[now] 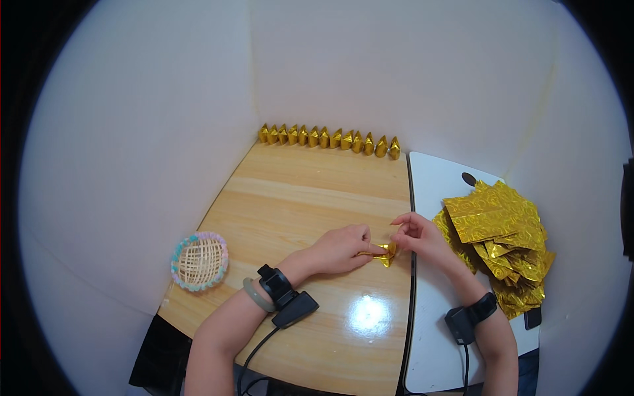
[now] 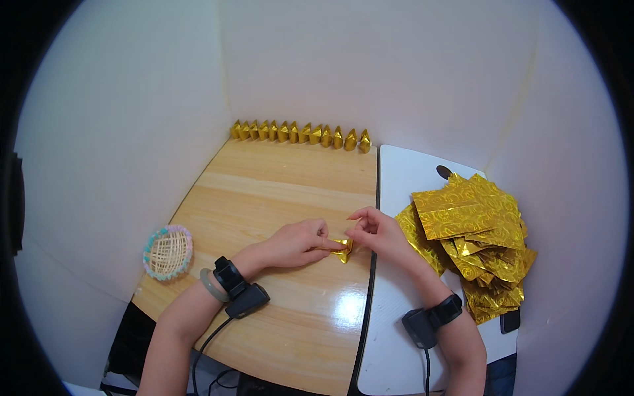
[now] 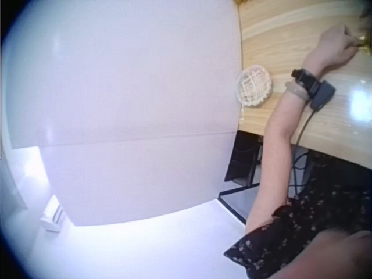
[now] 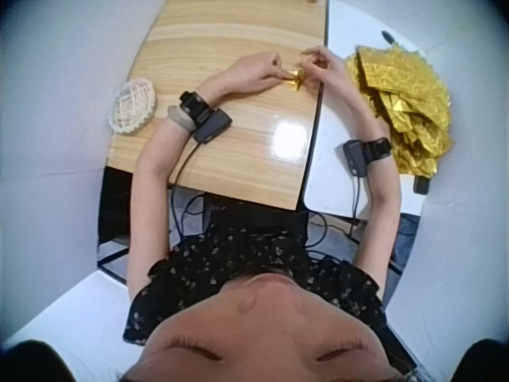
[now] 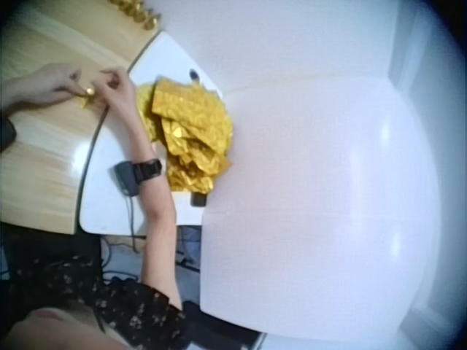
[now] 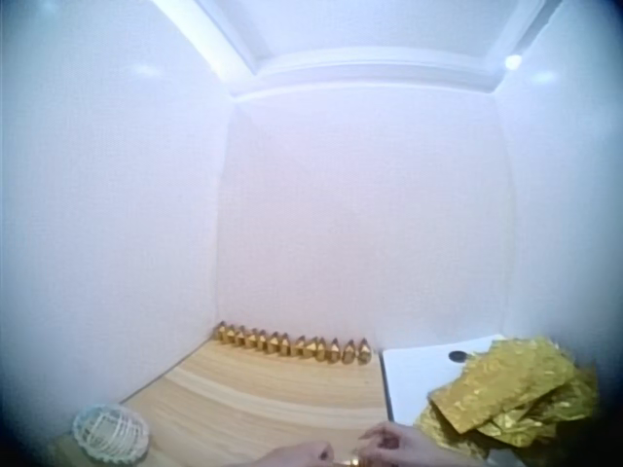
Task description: Folding sheets of gold foil paper into traditional ingot shapes.
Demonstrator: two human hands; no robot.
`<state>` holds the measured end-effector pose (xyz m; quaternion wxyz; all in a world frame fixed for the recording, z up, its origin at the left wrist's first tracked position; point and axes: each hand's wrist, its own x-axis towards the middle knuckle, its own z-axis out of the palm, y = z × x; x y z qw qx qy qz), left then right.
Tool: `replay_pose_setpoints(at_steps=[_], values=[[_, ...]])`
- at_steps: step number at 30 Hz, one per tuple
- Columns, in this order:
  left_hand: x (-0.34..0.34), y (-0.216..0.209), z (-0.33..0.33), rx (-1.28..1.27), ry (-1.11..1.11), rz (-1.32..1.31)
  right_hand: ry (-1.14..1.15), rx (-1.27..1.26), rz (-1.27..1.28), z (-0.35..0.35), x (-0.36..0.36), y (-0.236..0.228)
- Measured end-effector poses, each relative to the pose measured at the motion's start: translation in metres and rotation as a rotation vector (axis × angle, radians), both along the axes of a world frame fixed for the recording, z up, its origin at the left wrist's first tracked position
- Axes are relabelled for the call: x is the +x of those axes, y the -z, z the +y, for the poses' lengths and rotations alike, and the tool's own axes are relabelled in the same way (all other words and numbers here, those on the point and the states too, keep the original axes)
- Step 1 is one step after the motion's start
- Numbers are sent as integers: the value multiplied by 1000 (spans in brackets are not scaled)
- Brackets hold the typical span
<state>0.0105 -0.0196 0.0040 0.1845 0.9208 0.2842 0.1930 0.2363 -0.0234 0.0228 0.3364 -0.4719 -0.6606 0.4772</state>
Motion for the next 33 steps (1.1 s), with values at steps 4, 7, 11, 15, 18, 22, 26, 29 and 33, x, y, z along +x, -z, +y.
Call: replay_pose_setpoints(at_steps=[4,7,11,15,18,22,26,29,33], values=[[0,-2,1,-7,17,-15,-88,177,-19,-5,-7,9],[-1,-1,2,-27,26,-33,-63,290,-155,-9,-12,8],[-4,-7,4,-259,11,-98,-80,445,-272,-12,-13,8],[-5,-6,4,-259,1,-149,-96,456,-313,-13,-12,10],[-4,-5,3,-187,-19,-145,-99,474,-333,-13,-13,11],[-2,-6,1,-130,-36,-92,-69,474,-378,-15,-13,11],[-3,-1,4,-102,-138,-131,-91,524,-398,-16,-15,10],[-4,7,9,-133,-151,-222,-150,602,-434,-17,-17,5],[-4,10,12,-119,-142,-256,-154,671,-442,-18,-16,3]])
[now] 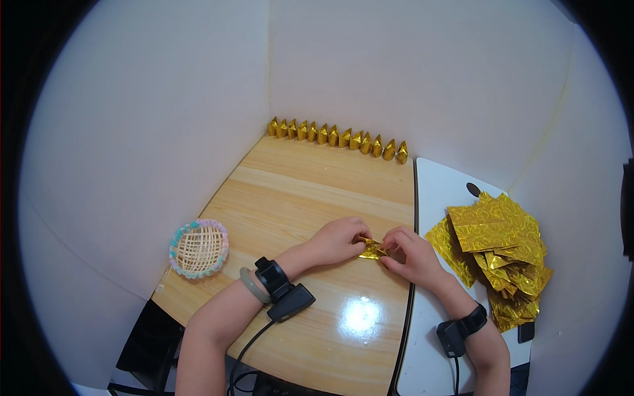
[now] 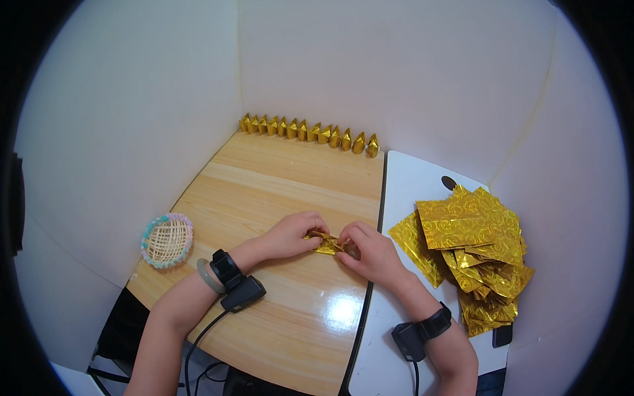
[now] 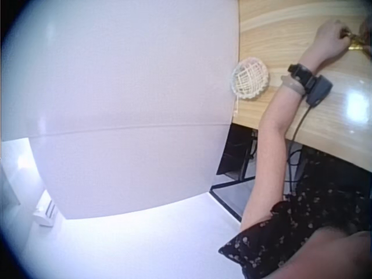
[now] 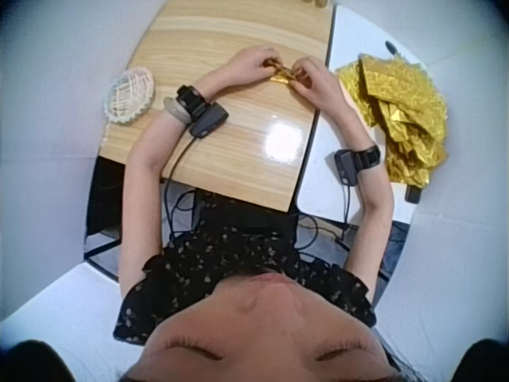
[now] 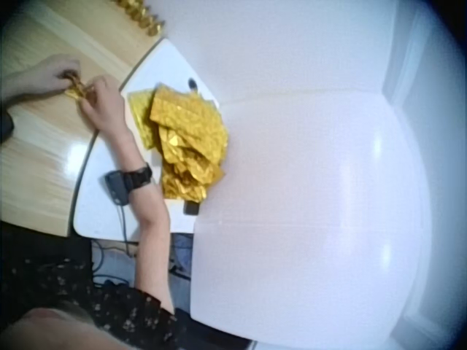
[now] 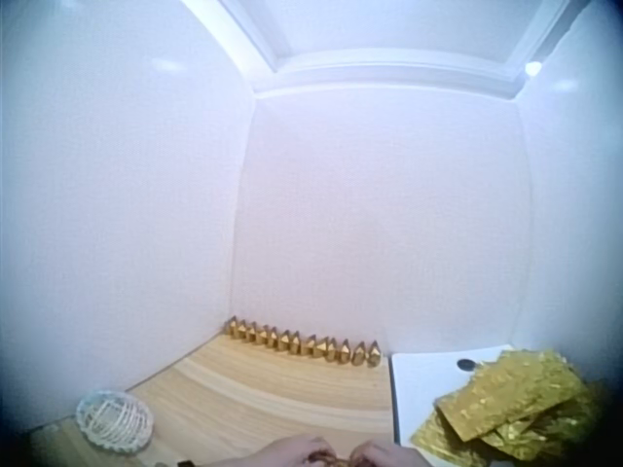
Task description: Folding sheets of gold foil paper into traditional ingot shapes.
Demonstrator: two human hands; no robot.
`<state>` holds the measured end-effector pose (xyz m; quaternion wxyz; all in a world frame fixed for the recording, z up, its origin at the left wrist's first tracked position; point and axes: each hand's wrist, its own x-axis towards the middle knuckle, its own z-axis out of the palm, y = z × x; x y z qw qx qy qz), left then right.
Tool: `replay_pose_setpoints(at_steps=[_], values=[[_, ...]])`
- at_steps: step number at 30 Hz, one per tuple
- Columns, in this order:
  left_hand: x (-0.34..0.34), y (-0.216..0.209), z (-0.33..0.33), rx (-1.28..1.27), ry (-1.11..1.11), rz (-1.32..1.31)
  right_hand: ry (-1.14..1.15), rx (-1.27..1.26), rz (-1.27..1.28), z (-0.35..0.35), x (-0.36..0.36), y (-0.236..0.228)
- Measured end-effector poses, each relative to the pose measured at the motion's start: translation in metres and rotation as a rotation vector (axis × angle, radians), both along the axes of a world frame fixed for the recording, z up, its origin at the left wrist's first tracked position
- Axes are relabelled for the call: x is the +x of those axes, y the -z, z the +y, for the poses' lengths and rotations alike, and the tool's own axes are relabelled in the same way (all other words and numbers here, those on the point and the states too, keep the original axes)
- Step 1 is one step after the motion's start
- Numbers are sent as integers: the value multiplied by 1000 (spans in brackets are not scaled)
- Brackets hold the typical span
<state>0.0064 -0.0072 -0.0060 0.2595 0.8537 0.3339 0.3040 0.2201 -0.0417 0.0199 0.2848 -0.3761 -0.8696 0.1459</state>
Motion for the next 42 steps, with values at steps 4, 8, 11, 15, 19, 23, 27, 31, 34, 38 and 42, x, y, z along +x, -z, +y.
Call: replay_pose_setpoints(at_steps=[4,8,11,15,19,23,27,31,34,38,42], values=[[0,-2,-1,-2,-15,18,-35,22,-31,0,3,-1],[1,-6,-3,1,-35,60,-67,55,-38,2,4,2],[1,-8,-5,17,-49,66,15,-20,-40,2,1,1],[0,-9,-5,27,-26,92,133,-180,116,3,1,7],[0,-9,-5,52,-13,82,26,-149,122,6,4,7],[-1,-4,-3,47,12,23,-22,-183,157,8,4,10],[-2,-2,-2,17,16,-17,-11,-238,130,10,3,10],[-2,-1,-1,-7,61,-22,85,-88,9,13,3,14],[-3,-3,0,-77,68,-20,89,-44,2,14,4,16],[-3,-1,5,-342,67,-103,90,-45,-36,14,3,14],[-2,-3,3,-205,143,-2,77,-3,-58,13,3,15]])
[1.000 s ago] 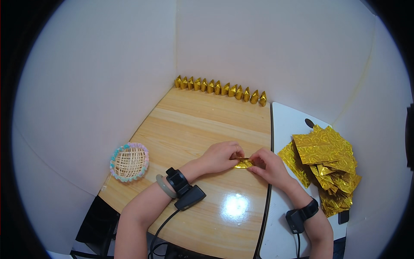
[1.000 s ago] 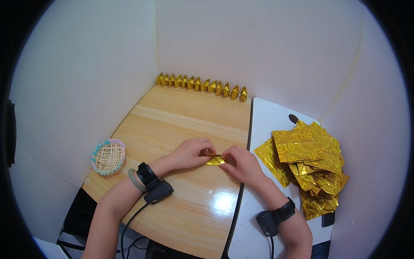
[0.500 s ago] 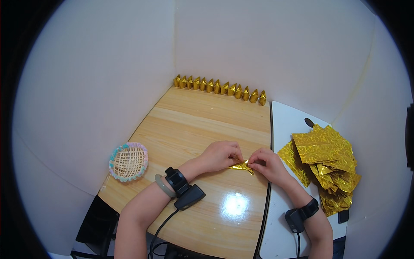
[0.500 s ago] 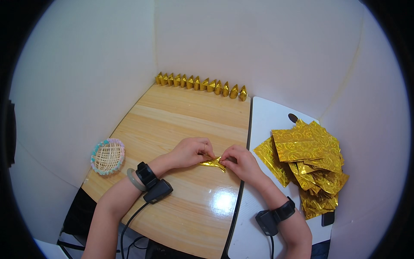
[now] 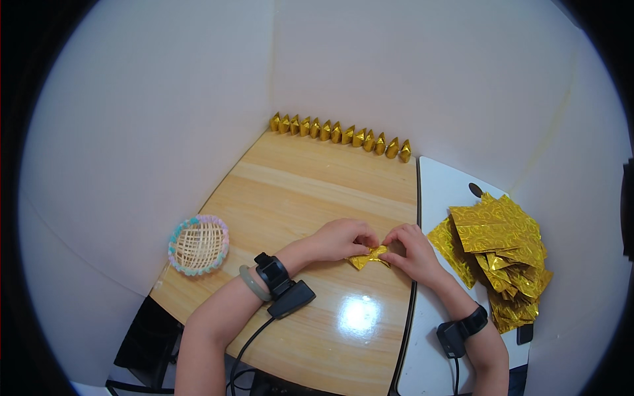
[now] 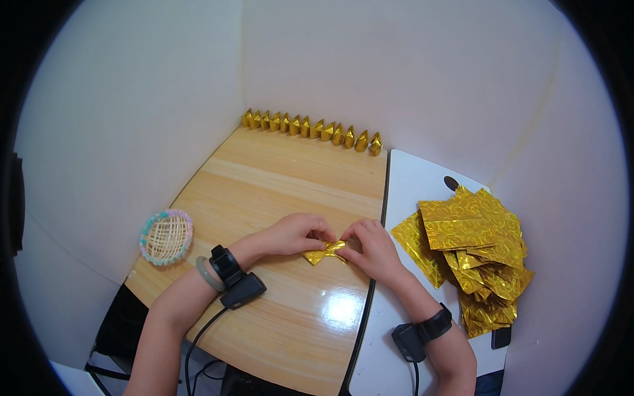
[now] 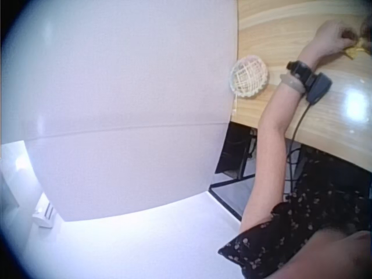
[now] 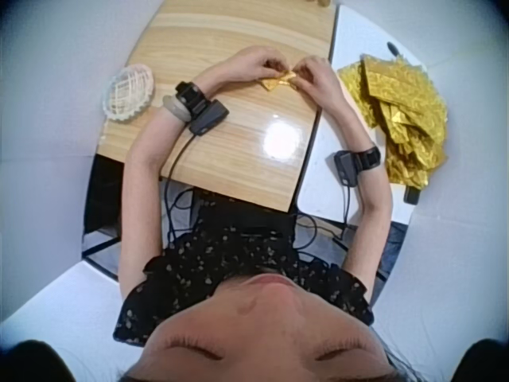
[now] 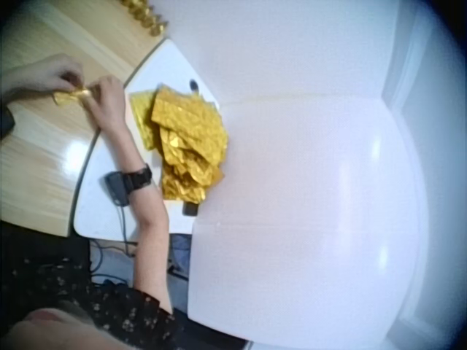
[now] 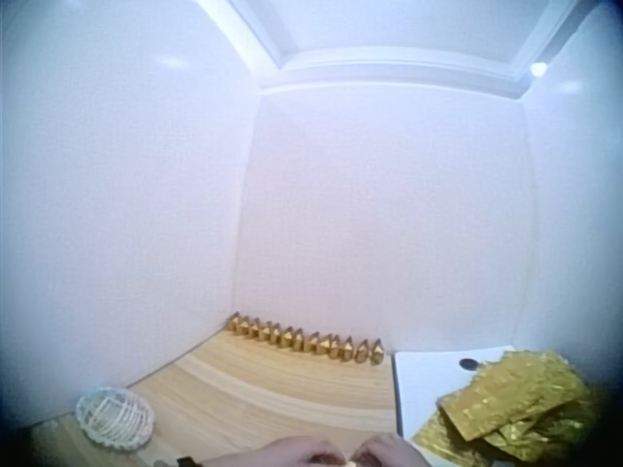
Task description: Folding sheets of gold foil paper into traditional ingot shapes.
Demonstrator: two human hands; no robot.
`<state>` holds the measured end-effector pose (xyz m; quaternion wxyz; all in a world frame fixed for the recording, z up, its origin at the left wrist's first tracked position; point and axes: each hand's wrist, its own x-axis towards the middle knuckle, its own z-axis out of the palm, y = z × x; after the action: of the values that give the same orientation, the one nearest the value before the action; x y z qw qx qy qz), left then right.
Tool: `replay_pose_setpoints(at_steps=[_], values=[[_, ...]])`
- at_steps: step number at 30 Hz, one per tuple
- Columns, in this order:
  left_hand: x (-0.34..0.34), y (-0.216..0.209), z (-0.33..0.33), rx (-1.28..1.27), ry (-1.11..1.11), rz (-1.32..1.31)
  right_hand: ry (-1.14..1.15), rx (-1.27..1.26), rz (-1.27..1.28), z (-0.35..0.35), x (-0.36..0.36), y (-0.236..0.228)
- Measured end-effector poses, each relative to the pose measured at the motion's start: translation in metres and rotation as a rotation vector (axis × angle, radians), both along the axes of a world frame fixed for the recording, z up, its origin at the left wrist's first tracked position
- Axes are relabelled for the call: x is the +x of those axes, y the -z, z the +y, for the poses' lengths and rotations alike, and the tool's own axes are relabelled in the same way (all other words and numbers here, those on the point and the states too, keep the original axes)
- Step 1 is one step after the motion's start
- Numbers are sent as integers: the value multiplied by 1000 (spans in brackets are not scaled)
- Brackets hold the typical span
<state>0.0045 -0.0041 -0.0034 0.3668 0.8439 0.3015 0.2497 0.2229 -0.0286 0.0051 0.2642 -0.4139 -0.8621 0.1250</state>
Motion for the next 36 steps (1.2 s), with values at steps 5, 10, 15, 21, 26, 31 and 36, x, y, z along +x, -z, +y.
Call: replay_pose_setpoints(at_steps=[5,10,15,21,26,31,36], values=[[1,1,-3,77,-77,-26,-63,46,12,-1,-1,-1],[0,-1,-1,115,-2,16,48,-446,236,-5,-6,-1],[4,-1,-3,-260,-31,-213,-13,-519,528,-9,-8,-3],[4,4,3,-416,-17,-342,57,-705,543,-14,-10,-14],[4,-2,1,-392,122,-240,87,-653,509,-14,-7,-13],[5,4,2,-578,64,-522,27,-482,440,-14,-13,-7],[2,-2,3,-566,-33,-652,74,-604,540,-10,-10,-5]])
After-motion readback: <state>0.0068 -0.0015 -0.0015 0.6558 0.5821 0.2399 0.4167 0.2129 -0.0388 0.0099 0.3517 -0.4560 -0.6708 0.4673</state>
